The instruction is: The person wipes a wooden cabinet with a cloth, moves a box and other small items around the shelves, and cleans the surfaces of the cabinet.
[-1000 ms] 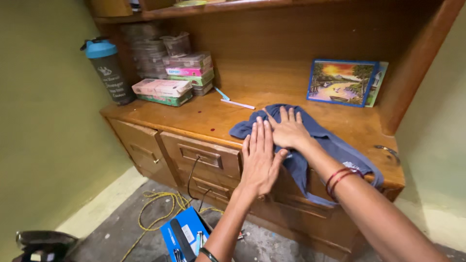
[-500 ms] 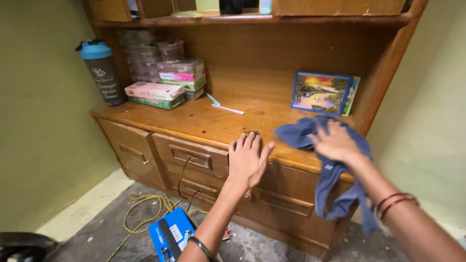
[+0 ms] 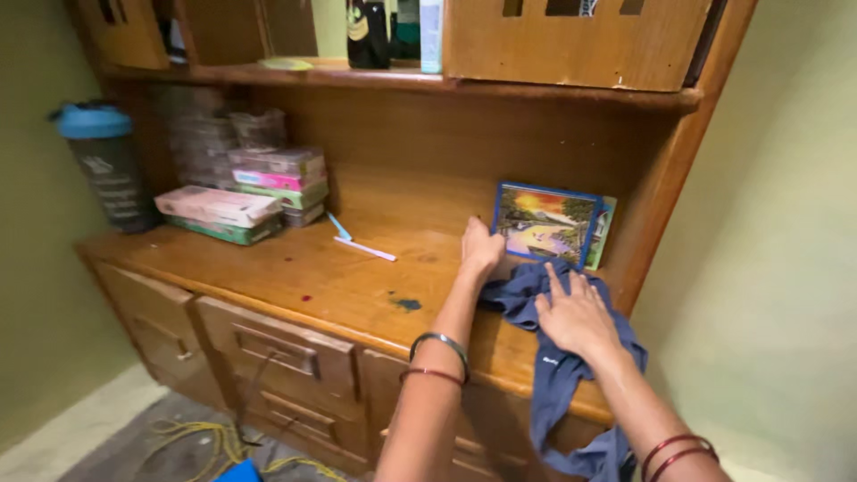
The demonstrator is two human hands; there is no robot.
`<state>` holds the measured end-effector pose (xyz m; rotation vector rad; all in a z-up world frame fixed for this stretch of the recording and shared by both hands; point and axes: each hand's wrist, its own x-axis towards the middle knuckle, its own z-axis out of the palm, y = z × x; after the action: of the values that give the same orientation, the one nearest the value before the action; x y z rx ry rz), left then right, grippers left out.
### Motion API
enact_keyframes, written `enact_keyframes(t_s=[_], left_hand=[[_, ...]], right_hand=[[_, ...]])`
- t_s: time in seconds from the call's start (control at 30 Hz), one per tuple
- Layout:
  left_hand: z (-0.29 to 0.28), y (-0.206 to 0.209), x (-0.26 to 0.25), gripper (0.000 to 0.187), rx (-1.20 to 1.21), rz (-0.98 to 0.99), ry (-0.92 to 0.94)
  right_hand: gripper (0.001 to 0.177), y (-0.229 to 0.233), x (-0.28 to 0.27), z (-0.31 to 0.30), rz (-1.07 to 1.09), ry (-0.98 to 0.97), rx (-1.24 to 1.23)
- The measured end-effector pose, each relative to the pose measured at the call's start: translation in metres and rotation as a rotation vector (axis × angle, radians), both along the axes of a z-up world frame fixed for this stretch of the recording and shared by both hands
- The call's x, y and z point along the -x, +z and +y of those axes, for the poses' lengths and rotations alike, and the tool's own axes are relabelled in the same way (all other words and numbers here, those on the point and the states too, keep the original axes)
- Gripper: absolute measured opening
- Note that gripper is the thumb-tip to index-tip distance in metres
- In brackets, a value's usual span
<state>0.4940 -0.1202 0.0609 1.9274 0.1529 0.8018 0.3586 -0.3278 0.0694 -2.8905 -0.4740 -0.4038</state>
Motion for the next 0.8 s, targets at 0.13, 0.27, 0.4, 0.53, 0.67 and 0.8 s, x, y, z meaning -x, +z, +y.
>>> enact_keyframes(t_s=[0.13,0.27,0.4,0.53,0.67,0.8], left_hand=[[-0.014,0.001,-0.014,0.072,0.041,0.119,0.132],[-0.024,0.008,0.015,0.057,-0.027,0.182,-0.15],[-0.015,0.014,0.057,0.04,-0.144,0.157,0.009],[0.057,0.02,0.101,0.027,0.173,-0.117,0.31],[0.118,0.022,0.149,0.028,0.45,-0.068,0.64],[0.111,0.025,0.157,0.03,0.514,-0.035,0.719]], right_hand=[[0.072,0.002,-0.002,0.0,0.022,0.01,0.009],[0.072,0.004,0.003,0.0,0.029,0.002,0.013],[0.074,0.01,0.023,-0.001,0.033,0.024,0.022],[0.075,0.017,0.057,-0.005,0.041,0.084,0.104],[0.069,0.013,0.055,-0.015,0.116,0.175,0.207],[0.086,-0.009,-0.024,0.012,-0.088,-0.144,-0.086]])
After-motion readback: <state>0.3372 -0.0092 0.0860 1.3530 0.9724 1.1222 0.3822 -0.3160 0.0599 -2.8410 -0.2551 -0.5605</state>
